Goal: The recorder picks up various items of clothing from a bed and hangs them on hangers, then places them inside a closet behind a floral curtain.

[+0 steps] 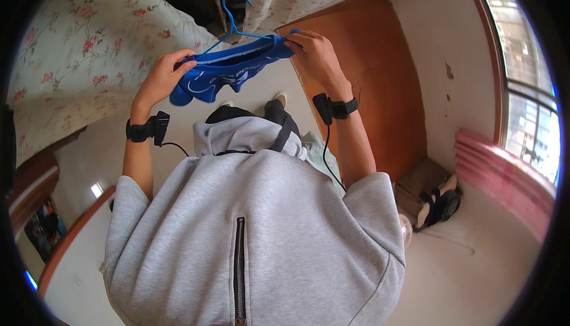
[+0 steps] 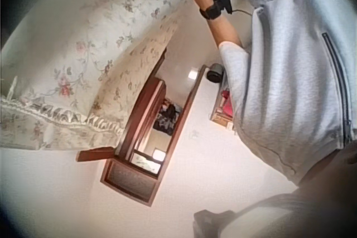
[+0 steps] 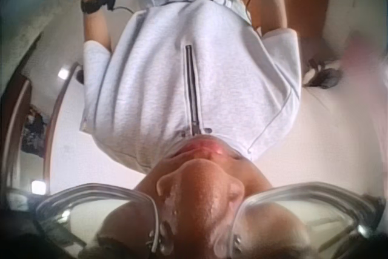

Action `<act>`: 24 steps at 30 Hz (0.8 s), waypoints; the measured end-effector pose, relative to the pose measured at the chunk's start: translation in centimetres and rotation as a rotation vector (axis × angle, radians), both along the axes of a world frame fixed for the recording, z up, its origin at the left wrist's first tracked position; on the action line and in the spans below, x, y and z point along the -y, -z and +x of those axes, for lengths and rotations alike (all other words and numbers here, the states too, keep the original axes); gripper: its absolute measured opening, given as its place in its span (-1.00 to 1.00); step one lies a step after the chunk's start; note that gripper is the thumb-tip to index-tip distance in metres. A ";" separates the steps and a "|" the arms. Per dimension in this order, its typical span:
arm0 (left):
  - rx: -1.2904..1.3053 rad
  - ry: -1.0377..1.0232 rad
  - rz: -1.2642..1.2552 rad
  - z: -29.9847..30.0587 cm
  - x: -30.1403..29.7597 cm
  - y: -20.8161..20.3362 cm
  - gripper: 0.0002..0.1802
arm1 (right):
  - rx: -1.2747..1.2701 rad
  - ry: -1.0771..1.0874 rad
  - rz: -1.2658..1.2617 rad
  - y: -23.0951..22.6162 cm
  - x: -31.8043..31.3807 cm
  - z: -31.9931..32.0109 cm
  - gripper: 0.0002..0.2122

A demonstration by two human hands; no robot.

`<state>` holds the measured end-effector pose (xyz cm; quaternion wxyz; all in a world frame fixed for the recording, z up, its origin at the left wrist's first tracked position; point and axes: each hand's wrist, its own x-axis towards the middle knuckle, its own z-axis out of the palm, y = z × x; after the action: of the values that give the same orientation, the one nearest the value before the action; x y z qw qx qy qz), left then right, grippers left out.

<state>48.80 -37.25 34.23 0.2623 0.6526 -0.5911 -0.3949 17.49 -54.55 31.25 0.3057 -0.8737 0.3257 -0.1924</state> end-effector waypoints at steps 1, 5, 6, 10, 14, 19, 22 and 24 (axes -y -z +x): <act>0.005 -0.008 0.053 -0.9 -0.2 -0.3 -0.78 | 0.004 -0.027 0.005 -0.1 0.8 -0.1 -0.85; -0.187 0.038 0.171 -4.1 -0.8 0.2 -0.80 | 0.187 -0.110 -0.311 0.8 3.2 1.0 -0.85; -0.296 0.076 0.222 -4.7 -1.1 0.4 -0.78 | 0.260 -0.112 -0.454 1.1 3.5 1.5 -0.84; -0.602 -0.264 0.252 -5.7 -2.5 3.4 -0.72 | 0.228 0.080 -0.306 1.6 1.6 2.3 -0.77; -0.810 -0.407 0.137 -6.6 -2.1 5.8 -0.59 | -0.307 -0.325 0.508 0.7 -3.7 2.1 -0.34; -0.620 -0.477 -0.095 -8.4 0.8 8.9 -0.65 | -0.220 -0.243 0.602 3.3 -8.8 5.1 -0.26; -0.267 -0.432 -0.277 -9.7 3.1 8.5 -0.63 | 0.010 0.097 0.792 7.5 -8.3 6.3 -0.58; -0.236 -0.347 -0.285 -10.1 4.0 8.0 -0.62 | 0.119 0.154 0.836 8.5 -7.3 7.5 -0.69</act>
<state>38.68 -41.24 26.24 0.4825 0.6503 -0.4852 -0.3301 24.94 -47.21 22.71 0.6365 -0.6353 0.4217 -0.1161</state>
